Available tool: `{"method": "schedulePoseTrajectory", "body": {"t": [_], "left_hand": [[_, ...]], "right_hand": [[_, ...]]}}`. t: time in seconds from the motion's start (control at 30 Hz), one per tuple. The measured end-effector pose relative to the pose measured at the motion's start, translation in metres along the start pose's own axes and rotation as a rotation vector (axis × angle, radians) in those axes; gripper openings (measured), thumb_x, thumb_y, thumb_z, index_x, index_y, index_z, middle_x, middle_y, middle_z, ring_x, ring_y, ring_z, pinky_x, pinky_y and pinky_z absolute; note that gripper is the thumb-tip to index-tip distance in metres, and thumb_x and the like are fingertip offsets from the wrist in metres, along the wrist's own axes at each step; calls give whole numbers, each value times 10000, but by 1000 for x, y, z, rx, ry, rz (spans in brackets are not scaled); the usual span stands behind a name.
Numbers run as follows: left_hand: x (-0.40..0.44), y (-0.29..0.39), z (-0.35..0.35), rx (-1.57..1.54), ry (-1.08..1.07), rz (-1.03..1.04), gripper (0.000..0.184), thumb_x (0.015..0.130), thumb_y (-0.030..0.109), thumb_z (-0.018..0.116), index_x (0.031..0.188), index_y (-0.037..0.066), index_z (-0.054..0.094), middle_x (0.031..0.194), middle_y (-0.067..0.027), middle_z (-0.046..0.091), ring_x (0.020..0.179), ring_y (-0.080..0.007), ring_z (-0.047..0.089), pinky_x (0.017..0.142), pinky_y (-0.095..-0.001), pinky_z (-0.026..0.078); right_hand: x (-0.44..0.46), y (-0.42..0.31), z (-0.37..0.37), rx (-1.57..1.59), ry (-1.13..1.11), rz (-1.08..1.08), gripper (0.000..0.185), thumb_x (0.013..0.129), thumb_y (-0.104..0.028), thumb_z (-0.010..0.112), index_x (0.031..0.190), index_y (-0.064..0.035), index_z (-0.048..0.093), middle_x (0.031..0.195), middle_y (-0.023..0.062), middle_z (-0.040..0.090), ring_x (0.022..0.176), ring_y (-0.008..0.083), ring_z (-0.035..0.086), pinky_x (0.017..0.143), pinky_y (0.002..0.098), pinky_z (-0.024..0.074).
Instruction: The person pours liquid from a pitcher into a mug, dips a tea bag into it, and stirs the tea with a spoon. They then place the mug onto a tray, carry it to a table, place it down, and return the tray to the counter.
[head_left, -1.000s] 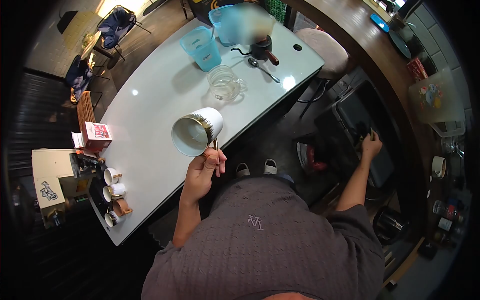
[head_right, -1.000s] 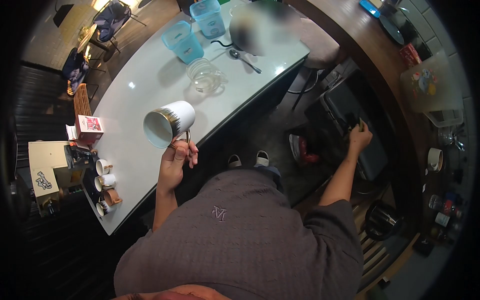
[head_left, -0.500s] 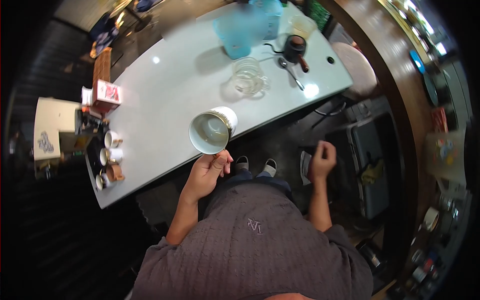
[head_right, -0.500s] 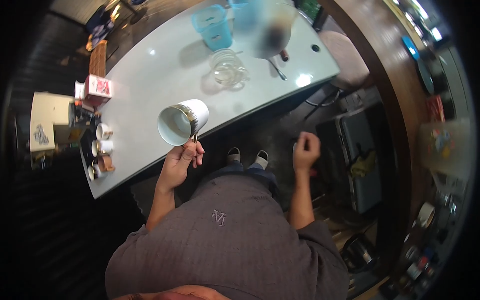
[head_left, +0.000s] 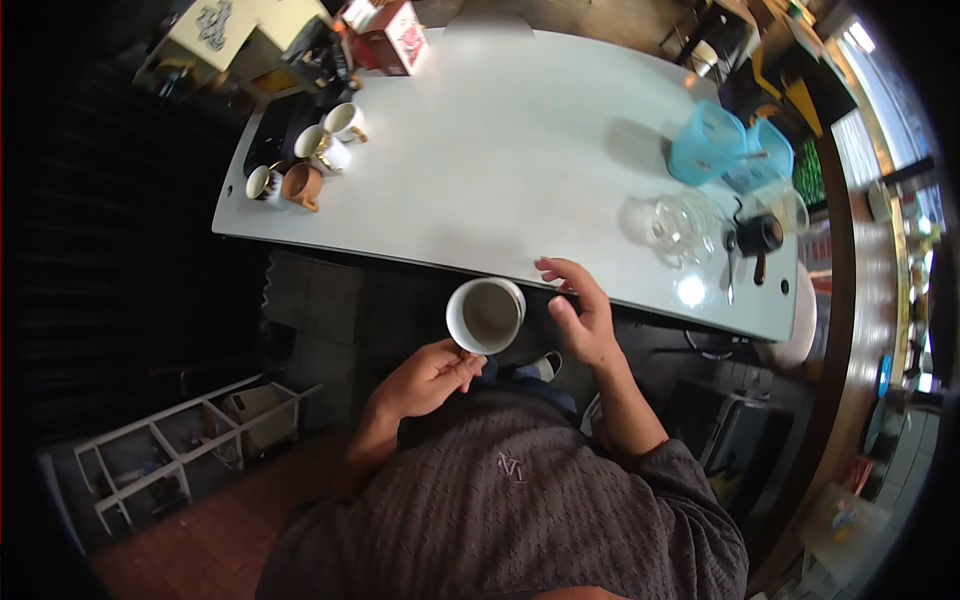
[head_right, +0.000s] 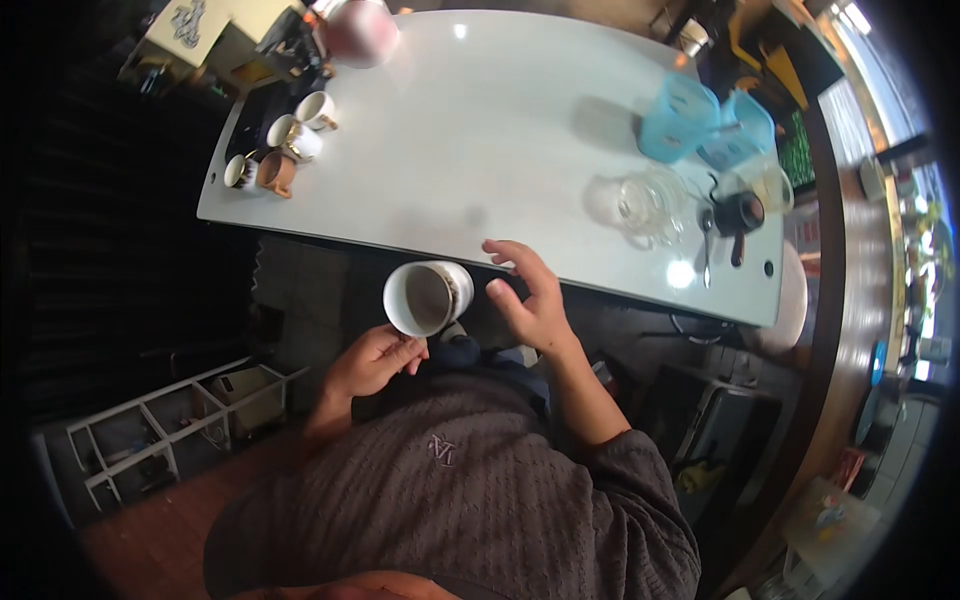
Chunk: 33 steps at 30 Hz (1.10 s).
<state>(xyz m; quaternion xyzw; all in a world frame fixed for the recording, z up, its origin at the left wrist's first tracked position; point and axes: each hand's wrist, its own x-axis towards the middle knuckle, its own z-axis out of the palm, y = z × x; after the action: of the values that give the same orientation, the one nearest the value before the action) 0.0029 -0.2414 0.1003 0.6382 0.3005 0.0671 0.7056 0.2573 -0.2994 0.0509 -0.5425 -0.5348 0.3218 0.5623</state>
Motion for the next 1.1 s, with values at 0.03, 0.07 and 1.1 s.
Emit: {"method": "schedulePoseTrajectory", "body": {"t": [0.03,0.07,1.1], "left_hand": [[-4,-4,-8,-9,17,15,184,994,172,505,965,-1,563,850,-26,559,685,-80,520,634,-243,452],[-7,-10,-16,13,7,40,188,992,174,510,947,2,571,844,-28,556,680,-75,517,634,-241,451],[-153,-61,55,-134,1355,-19,245,976,230,535,1103,23,571,939,-52,599,886,-136,578,785,-291,458]], "right_hand": [[10,-7,13,-13,-60,-21,549,904,-409,558,1266,2,527,1228,128,593,1089,207,554,897,331,416],[16,-6,27,34,-135,-32,639,893,-473,553,1313,3,485,1301,143,542,1172,233,520,922,337,407],[78,-56,274,419,-1730,320,813,829,-535,603,1396,4,382,1280,148,529,1221,234,474,1022,357,363]]}}
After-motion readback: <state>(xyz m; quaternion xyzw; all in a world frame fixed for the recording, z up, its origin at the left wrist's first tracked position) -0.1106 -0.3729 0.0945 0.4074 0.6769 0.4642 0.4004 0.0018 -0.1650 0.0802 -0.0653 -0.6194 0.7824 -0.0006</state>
